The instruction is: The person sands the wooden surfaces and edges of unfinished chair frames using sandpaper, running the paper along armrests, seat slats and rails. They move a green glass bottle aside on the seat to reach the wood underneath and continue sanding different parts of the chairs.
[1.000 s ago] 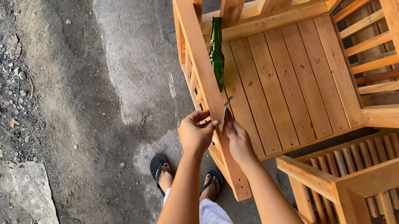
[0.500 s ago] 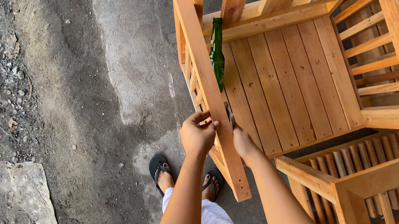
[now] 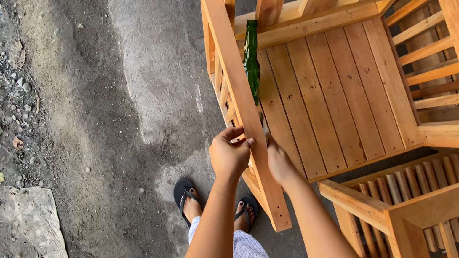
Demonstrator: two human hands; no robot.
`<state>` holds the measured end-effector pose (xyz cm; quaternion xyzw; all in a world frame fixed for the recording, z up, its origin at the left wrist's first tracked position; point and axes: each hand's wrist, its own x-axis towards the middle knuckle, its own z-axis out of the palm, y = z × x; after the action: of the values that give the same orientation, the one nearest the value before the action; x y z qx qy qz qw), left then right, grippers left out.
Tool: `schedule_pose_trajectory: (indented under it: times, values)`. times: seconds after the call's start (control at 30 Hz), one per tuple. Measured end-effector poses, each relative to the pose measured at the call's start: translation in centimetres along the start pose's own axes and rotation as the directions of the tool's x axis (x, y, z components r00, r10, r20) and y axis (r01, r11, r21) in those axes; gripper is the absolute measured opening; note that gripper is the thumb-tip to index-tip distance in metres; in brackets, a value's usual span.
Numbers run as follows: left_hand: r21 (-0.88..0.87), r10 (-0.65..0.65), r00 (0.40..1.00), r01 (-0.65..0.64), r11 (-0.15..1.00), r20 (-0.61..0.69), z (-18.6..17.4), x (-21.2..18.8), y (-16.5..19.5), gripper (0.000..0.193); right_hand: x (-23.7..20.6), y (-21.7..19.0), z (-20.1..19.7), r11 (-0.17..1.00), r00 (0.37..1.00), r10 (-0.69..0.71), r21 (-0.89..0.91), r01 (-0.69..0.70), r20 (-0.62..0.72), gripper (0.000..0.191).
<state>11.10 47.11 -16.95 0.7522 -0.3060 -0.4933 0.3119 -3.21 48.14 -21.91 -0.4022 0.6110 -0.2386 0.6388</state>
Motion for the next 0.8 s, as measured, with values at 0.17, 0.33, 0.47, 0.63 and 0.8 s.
schedule_pose_trajectory:
  times: [0.17, 0.33, 0.47, 0.63, 0.8]
  values:
    - [0.013, -0.011, 1.0, 0.011, 1.0, -0.001, 0.1, 0.3, -0.3, 0.034, 2.1, -0.7, 0.7, 0.975, 0.975, -0.222, -0.027, 0.222, 0.021, 0.06]
    - [-0.005, 0.001, 1.0, -0.001, 1.0, 0.002, 0.2, 0.9, -0.9, 0.035, 2.5, -3.4, 1.2, 0.955, 0.987, -0.139, -0.273, 0.111, -0.085, 0.059]
    - [-0.078, 0.059, 0.998, -0.058, 0.995, 0.017, 0.5, 1.2, -1.6, 0.036, -7.4, 0.5, 0.5, 0.822, 0.957, 0.21, -0.493, -0.284, -0.202, 0.063]
    - [-0.092, 0.035, 0.999, -0.033, 0.995, 0.018, 0.8, 1.1, -2.3, 0.035, -16.0, 6.1, -0.8, 0.723, 0.982, 0.078, -0.668, -0.174, -0.172, 0.057]
    - [-0.134, 0.04, 0.998, -0.035, 0.99, 0.038, 0.8, 1.5, -2.3, 0.035, -4.7, -0.3, 0.2, 0.779, 0.979, -0.011, -0.616, -0.12, -0.204, 0.056]
